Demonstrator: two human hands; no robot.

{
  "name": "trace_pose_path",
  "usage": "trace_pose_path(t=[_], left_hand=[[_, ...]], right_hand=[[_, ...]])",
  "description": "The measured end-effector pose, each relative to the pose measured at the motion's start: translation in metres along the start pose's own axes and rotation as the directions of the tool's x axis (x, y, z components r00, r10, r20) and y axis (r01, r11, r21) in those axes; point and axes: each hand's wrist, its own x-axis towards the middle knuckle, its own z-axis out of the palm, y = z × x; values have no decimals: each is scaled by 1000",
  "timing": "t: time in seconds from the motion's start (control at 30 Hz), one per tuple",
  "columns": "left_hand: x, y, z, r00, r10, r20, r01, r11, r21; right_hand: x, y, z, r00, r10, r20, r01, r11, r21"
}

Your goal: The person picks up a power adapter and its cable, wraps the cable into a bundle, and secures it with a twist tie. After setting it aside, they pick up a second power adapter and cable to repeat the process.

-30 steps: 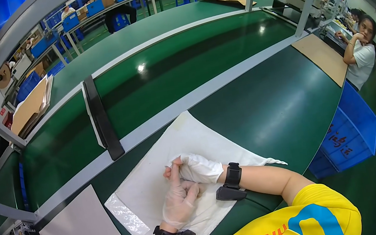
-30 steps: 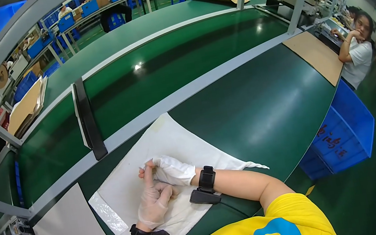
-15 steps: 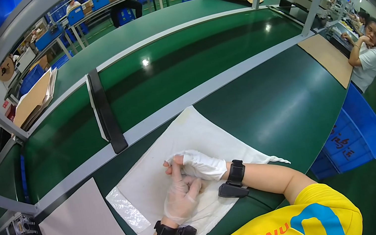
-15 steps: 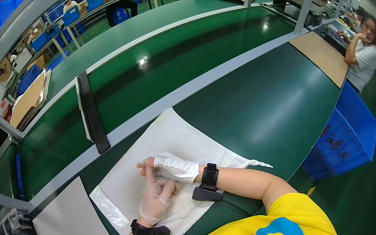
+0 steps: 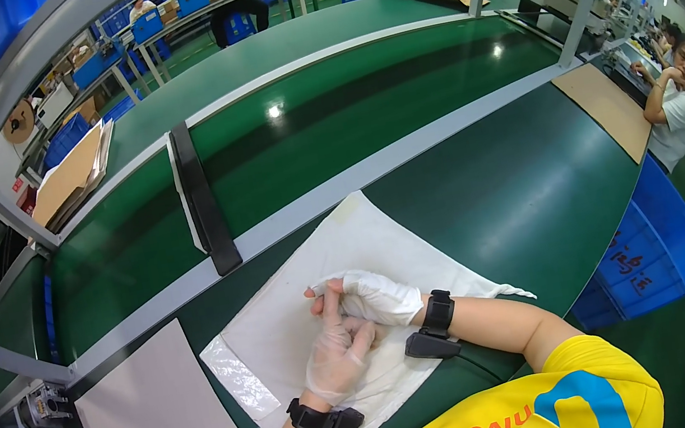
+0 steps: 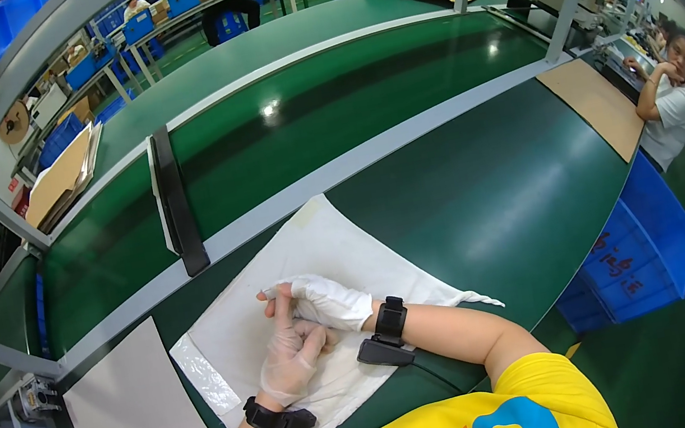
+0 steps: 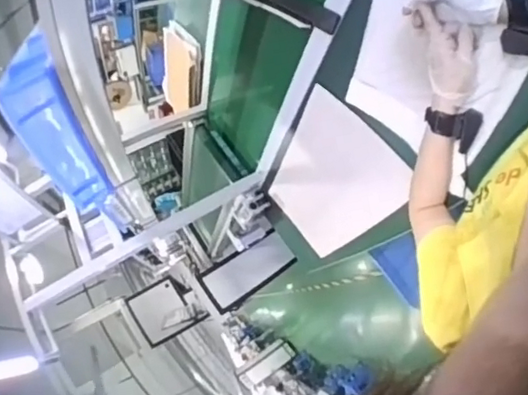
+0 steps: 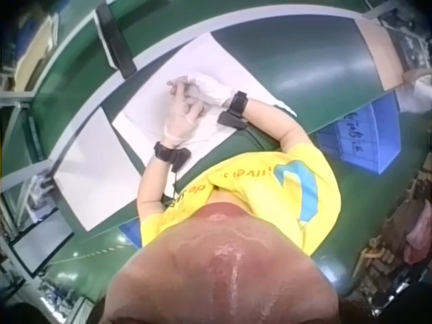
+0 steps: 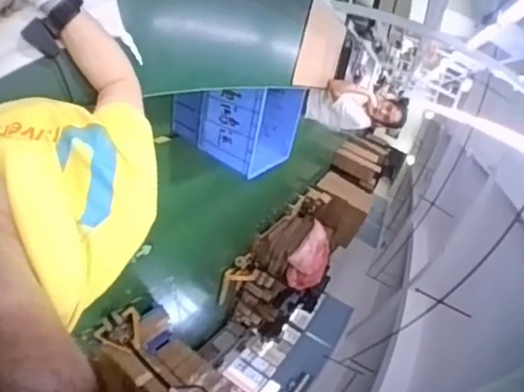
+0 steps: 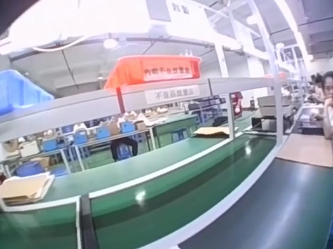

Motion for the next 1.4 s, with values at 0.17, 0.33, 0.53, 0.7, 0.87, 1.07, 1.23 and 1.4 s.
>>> trace_pose_path(t=[0.17,0.33,0.53,0.7,0.87,1.07,1.23,1.4], left_hand=[[0,5,3,1000,-14,1,14,1000,-13],[1,0,1,1000,-18,11,18,999,-31],[2,-5,-2,999,31,40,-33,999,38],[1,3,1,1000,-31,2,31,999,-17],[1,2,2,1000,-22,-9,21,999,-39],[1,4,0,1000,-21,13,21,1000,-22],[0,5,0,1000,-9,-2,9,1000,-10],[1,6,1,1000,-2,-2,2,1000,11]], right_hand=[[-2,1,-2,999,47,15,-47,998,32],[1,3,-6,999,31,10,-32,995,94],[2,3,-7,999,32,10,-33,990,134],[4,5,-9,999,43,8,-44,994,96],[2,2,-4,1000,26,15,-27,998,48],[2,3,-5,999,31,18,-32,998,54],[1,1,-1,999,45,3,-45,997,65],[1,1,-2,999,33,0,-33,997,72]])
